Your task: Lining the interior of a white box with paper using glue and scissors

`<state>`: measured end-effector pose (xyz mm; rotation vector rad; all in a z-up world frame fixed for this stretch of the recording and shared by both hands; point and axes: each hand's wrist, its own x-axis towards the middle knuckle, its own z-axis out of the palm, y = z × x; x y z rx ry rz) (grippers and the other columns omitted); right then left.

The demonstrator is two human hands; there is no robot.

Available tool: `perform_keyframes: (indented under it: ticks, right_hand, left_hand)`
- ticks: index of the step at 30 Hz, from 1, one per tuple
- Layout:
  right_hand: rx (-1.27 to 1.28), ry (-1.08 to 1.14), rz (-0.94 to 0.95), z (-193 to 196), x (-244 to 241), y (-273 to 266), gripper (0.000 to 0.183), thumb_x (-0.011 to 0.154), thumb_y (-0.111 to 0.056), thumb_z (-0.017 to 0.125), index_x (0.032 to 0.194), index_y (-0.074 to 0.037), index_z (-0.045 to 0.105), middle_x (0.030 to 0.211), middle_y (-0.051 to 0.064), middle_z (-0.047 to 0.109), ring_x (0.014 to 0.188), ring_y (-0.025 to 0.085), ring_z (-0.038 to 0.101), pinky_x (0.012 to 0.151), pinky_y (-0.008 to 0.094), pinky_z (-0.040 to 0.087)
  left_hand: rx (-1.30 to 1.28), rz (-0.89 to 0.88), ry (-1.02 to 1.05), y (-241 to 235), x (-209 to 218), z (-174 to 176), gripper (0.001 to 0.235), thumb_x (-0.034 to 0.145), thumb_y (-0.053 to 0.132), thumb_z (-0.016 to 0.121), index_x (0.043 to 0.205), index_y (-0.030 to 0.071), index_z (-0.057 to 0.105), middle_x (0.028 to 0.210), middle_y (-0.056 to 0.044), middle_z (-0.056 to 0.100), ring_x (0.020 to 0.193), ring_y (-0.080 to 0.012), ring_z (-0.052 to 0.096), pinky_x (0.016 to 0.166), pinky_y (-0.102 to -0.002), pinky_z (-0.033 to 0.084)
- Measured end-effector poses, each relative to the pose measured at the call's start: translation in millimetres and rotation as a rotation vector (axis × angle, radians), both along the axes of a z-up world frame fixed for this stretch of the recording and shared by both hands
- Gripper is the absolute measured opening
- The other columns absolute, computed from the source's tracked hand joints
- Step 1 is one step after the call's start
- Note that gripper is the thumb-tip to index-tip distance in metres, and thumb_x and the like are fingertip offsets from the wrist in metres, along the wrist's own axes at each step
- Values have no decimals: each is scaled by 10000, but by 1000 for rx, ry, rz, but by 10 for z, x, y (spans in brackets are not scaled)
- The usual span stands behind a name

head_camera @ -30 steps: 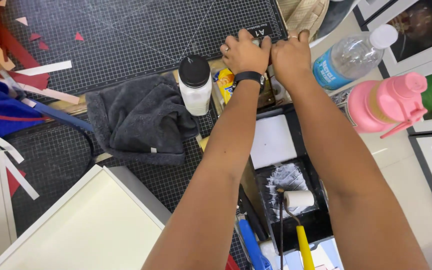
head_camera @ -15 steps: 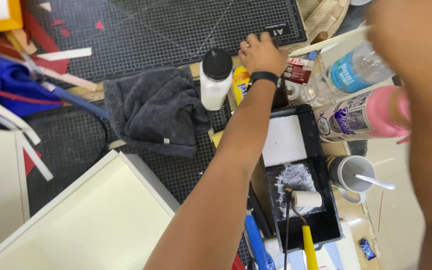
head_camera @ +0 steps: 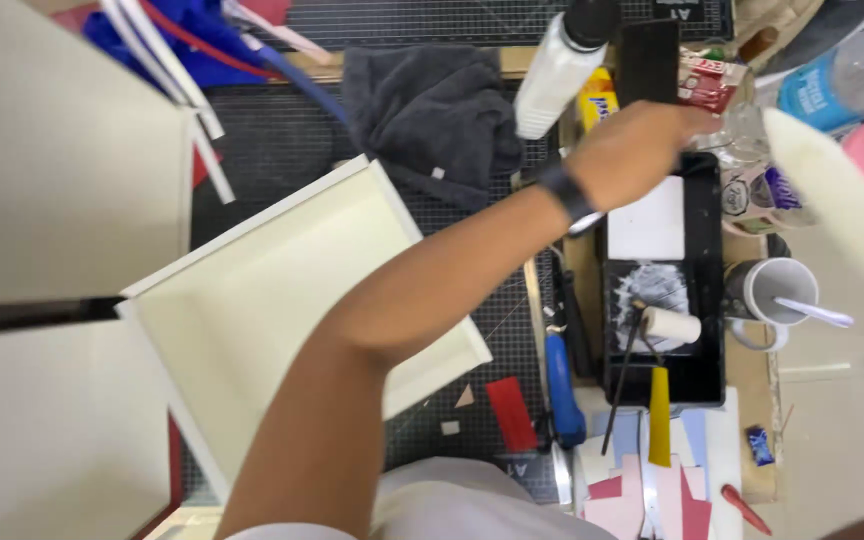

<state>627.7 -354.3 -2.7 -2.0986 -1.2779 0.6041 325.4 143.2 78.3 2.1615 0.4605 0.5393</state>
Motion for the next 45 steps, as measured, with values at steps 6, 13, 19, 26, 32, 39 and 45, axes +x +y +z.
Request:
perform_keyframes:
  ticks: [6,13,19,26,32,39,45]
  right_hand:
    - [115,854,-372,396,-3784,1108,234,1002,-118,611,1215,-85,523,839,158,743,716,222,690,725,346,539]
    - [132,754,-555,-523,-4778,1146,221,1086,-189,573,1237,-33,532,770,190,726,589,226,678,566,312,542]
    - [248,-335,-393,-538,-4809,980,515,945,-320,795,1366,-106,589,1318,98,541,1224,350,521,1050,476,400]
    - [282,-663,-23,-648,-5086,1251,468,917,-180,781,1371,-119,682,1407,133,610,1312,385,529,1079,524,426]
    - [137,-685,-83,-750,-5028,1281,513,1011,-206,697,1496,-85,581,1509,146,541,1427,396,429,1130,573,364]
    - [232,-665,-123,-1045,-5336,1047,231,923,-330,764,1108,-199,716,1098,-1,621,1110,302,557,907,467,432]
    - [257,-679,41,-1022,-5402,1091,159,866,-255,764,1021,-224,749,1099,6,625,1072,288,565,871,449,429]
  left_hand:
    - [40,128,-179,-310,-2460,725,248,912,161,797,1154,167,744,1047,-15,777,904,-162,732,824,-302,529]
    - [-192,151,432,-1547,-3701,390,635,811,548,812,1262,113,712,1126,-184,736,921,-350,741,729,-477,618]
    - [102,108,467,-1875,-3980,-486,313,986,329,670,1282,235,713,1102,-72,622,943,-391,732,754,-509,628]
    - [85,-72,376,-2118,-4466,-374,293,986,256,677,1265,177,714,1092,-122,581,872,-473,719,735,-559,620]
    - [128,-9,368,-2298,-4289,-335,428,925,349,757,1321,200,692,1124,-104,609,951,-416,726,748,-518,628]
    - [407,129,143,-2512,-3587,-913,186,890,319,762,953,144,761,1030,-25,583,910,-340,690,692,-450,610]
    - [411,122,214,-2507,-3578,-810,217,939,340,693,868,146,758,990,-9,602,899,-330,678,666,-431,610]
